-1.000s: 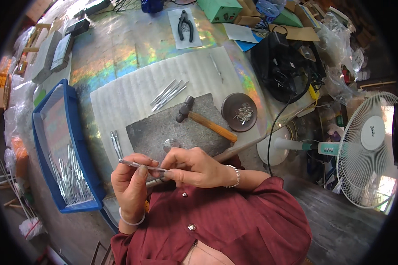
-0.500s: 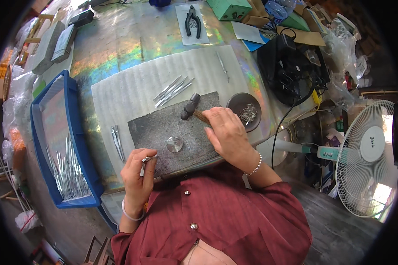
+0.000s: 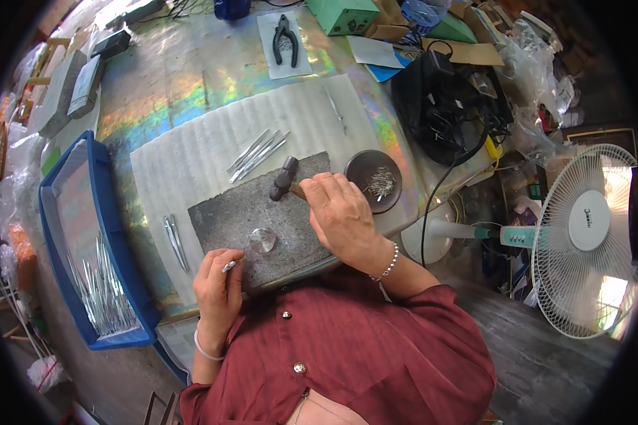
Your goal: Stamping and marking metal strips using a hammer and a metal stamp on an anvil.
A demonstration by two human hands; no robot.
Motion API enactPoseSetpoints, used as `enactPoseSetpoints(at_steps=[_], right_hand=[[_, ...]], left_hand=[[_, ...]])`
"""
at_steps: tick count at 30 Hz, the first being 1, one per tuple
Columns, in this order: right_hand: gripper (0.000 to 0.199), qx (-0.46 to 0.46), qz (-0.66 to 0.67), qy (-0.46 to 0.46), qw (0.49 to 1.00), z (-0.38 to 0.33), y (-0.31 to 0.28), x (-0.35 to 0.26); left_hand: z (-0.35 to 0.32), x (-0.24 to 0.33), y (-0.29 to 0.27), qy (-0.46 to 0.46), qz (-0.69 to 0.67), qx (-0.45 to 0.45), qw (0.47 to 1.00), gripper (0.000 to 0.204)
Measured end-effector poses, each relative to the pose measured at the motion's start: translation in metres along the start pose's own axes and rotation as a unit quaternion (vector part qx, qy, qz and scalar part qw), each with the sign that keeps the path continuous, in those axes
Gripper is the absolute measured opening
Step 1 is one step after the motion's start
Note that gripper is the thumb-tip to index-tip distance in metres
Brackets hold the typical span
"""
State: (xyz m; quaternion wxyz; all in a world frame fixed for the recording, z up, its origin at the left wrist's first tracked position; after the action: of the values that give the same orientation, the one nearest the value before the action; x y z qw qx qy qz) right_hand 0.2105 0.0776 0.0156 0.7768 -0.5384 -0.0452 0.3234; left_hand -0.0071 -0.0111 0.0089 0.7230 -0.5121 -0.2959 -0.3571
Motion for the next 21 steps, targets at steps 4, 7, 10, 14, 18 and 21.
enactPoseSetpoints(at_steps=[4,7,10,14,18,21], right_hand=[[0.021,0.017,0.005,0.0,1.0,-0.0014,0.0014,0.0002],[0.02,0.025,0.004,-0.002,1.0,-0.0016,0.0013,-0.0008],[0.02,0.03,0.001,-0.003,1.0,-0.0022,0.0014,-0.001],[0.02,0.028,-0.002,-0.002,1.0,-0.002,0.002,-0.0008],[0.021,0.03,0.001,-0.002,1.0,-0.0019,0.0022,0.0],[0.023,0.019,0.034,0.008,0.999,-0.0001,-0.0009,0.0033]], left_hand=[[0.0031,0.0031,-0.002,-0.011,-0.02,-0.002,1.0,0.013],[0.0024,0.0045,-0.0023,-0.034,-0.044,0.002,0.998,0.011],[-0.0001,0.0014,-0.0009,-0.057,-0.06,-0.007,0.997,0.01],[-0.0025,0.0002,0.0008,-0.073,-0.077,-0.006,0.994,0.009],[-0.0037,-0.0012,0.0018,-0.102,-0.107,0.005,0.989,0.008],[-0.0032,-0.0007,0.0016,-0.127,-0.143,0.018,0.981,0.008]])
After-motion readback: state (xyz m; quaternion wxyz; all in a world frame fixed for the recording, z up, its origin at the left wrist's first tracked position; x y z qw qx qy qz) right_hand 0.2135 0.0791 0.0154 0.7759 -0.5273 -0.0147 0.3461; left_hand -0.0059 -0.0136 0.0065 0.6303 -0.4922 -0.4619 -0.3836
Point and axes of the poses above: each hand's wrist, its own z-axis towards the middle knuckle, its own y-axis out of the palm, x = y × z, the point moved 1 cm from there along z, towards the middle knuckle, and after that the axes turned 8 degrees about x, right-handed, at the moved point
